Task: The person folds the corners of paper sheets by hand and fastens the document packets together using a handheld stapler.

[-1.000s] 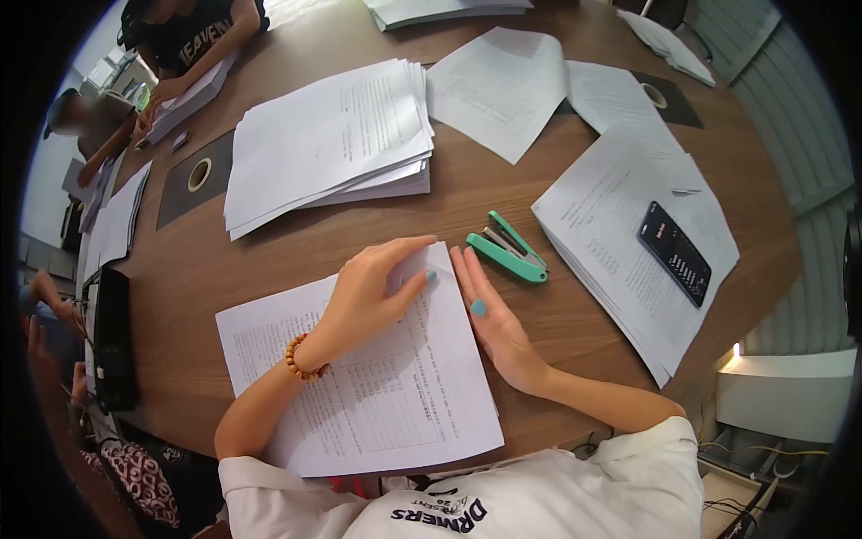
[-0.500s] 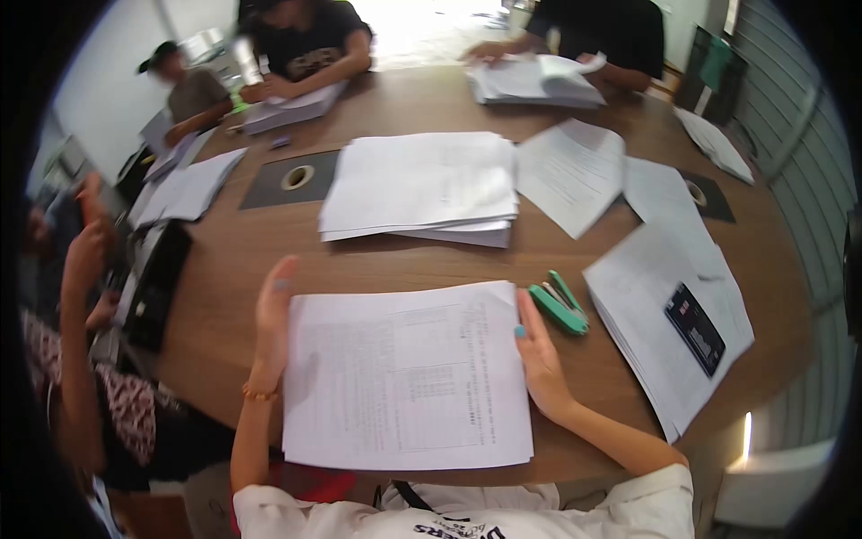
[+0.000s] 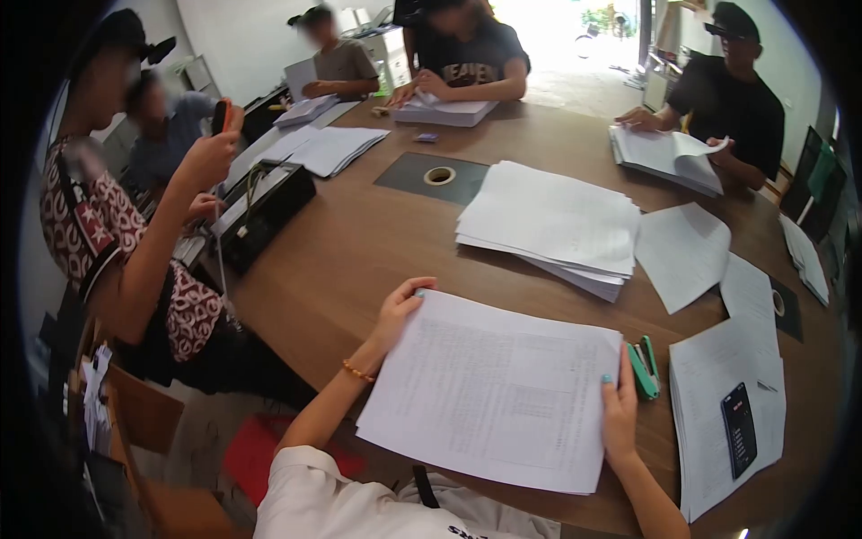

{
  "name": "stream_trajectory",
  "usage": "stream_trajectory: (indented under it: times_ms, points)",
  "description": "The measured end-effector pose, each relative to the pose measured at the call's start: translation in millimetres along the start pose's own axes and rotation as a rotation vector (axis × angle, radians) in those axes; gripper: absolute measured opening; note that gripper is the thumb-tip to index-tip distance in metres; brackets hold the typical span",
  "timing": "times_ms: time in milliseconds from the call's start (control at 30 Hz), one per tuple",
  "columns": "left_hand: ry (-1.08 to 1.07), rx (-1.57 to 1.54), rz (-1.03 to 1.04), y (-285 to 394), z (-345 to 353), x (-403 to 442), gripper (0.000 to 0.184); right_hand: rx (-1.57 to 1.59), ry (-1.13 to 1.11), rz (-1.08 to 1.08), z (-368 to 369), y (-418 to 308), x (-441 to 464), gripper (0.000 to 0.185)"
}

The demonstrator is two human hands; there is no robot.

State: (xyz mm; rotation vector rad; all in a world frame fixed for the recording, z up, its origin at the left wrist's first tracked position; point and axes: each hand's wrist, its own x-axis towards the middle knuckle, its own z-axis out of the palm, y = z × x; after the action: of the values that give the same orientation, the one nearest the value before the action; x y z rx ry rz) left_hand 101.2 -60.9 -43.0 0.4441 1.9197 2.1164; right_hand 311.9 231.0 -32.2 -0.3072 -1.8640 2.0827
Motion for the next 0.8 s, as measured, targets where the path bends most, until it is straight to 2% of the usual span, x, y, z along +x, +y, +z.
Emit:
stream_trajectory:
  times_ms: [133,233,300,333,400,433,500,533,633,733,800]
  points:
    - [0.046,-0.048,-0.044,6,12,-13,0.033,0.038,-0.016,0.051,-8,-5,5,0.06]
    - [0.028,0.047,-0.044,19,7,-7,0.031,0.074,-0.021,0.072,-6,-12,4,0.059]
    - [-0.211,0.319,-0.175,42,5,9,0.03,0.072,-0.016,0.072,-5,-20,5,0.058]
    - [-0.217,0.312,-0.19,53,12,16,0.03,0.066,-0.009,0.087,-5,-20,7,0.058]
    - [-0.399,0.877,0.094,69,43,28,0.037,0.004,0.02,0.084,-6,-19,7,0.057]
    - [-0.45,0.85,0.073,71,64,31,0.037,0.017,0.026,0.071,-6,-17,7,0.056]
    - [-0.565,0.945,0.32,73,110,35,0.039,-0.008,0.062,0.133,-2,-26,6,0.055]
    - [-0.626,0.905,0.318,68,130,34,0.039,0.035,0.053,0.123,-3,-24,7,0.055]
    - [-0.738,0.819,0.293,51,176,34,0.042,0.119,0.062,0.144,-4,-18,7,0.052]
    - [-0.783,0.806,0.29,40,192,37,0.046,0.104,0.07,0.139,-5,-16,6,0.052]
    - [-0.817,0.734,0.064,49,195,38,0.05,0.066,0.09,0.138,-3,-18,5,0.053]
